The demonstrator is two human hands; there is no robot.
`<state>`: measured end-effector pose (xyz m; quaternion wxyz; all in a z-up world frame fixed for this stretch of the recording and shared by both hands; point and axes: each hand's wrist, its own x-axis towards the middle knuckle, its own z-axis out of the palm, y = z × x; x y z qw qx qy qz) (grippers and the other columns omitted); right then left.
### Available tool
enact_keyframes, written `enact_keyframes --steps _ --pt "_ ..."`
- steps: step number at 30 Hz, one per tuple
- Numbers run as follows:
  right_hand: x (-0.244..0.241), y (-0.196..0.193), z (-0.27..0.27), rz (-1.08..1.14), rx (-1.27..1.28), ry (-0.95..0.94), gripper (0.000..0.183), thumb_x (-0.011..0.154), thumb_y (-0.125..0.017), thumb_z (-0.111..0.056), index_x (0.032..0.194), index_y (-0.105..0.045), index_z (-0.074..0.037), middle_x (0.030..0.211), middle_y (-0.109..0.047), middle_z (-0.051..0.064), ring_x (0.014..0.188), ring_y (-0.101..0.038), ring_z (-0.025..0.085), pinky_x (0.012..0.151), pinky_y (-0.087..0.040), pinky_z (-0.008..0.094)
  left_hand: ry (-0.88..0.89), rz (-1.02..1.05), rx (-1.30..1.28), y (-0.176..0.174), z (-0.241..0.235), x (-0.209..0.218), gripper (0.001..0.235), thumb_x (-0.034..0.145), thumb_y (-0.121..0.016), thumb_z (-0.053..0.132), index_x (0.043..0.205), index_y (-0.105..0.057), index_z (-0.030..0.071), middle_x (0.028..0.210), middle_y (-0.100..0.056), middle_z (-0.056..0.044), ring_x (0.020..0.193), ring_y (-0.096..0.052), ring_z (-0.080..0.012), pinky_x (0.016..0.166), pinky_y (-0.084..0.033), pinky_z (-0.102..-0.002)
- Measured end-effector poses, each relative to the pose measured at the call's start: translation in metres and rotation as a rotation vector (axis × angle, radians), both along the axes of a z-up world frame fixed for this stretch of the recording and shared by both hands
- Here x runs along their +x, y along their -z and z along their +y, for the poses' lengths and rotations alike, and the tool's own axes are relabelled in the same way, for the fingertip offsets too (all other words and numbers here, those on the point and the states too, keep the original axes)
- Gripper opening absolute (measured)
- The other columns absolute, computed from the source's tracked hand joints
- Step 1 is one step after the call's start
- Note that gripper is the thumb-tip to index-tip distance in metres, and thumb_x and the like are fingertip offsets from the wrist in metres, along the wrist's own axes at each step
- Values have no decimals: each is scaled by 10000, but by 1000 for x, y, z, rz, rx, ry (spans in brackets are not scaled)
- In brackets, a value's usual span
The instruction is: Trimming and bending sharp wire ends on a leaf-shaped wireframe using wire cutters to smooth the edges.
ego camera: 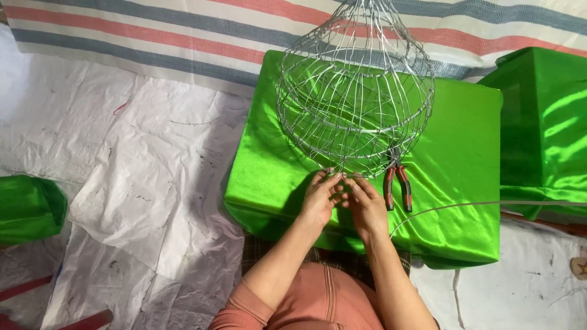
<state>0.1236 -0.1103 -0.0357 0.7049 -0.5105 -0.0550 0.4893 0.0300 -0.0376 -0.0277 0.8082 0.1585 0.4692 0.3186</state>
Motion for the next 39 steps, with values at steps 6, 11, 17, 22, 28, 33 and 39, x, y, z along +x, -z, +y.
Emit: enact_keyframes --steps 6,11,17,22,28,33,39 --pt "-3 -1 6 249 -46 -45 416 959 -654 -64 1372 -613 -40 1192 -679 153 1016 -667 291 954 -569 417 169 362 465 25 2 -28 551 920 -798 196 1349 -535 -29 1190 -691 -250 1051 -697 -326 838 -585 -436" --pt "-4 -6 8 268 -26 51 274 982 -667 -139 1231 -701 -29 1146 -712 215 1044 -697 350 991 -560 475 39 923 1383 32 -1 -50 311 846 -794 90 1146 -712 101 991 -726 -75 895 -690 -256 775 -570 -357" --pt "-3 21 11 220 -63 114 206 1013 -658 -220 1122 -711 -53 1048 -736 186 855 -729 299 763 -623 390 242 754 1615 40 18 -41 415 895 -769 163 1278 -619 110 1099 -737 -86 1029 -698 -242 936 -545 -367" --pt "-6 29 14 224 -83 171 139 1027 -648 -239 1018 -674 -103 992 -753 150 757 -719 248 643 -612 326 205 704 1680 35 15 -37 448 866 -800 262 1264 -633 142 1083 -735 -86 995 -705 -285 904 -552 -409" --pt "-20 10 17 140 -179 57 218 1048 -625 -285 1006 -605 -72 939 -728 156 584 -634 213 432 -486 273 186 893 1685 86 33 -41 145 935 -722 286 1047 -751 198 930 -741 18 869 -684 -209 764 -563 -312" --pt "-16 11 13 67 -283 -60 339 1058 -583 -379 1066 -654 -47 721 -606 88 397 -422 131 294 -327 263 285 922 1648 59 34 -45 125 950 -696 330 918 -744 219 829 -730 9 806 -673 -234 693 -563 -337" --pt "-12 4 15 202 -233 -50 321 1050 -592 -327 1146 -683 -35 556 -372 -24 397 -271 86 350 -256 215 297 969 1645 66 36 -40 106 933 -695 365 908 -747 276 795 -713 39 818 -682 -216 701 -576 -331"
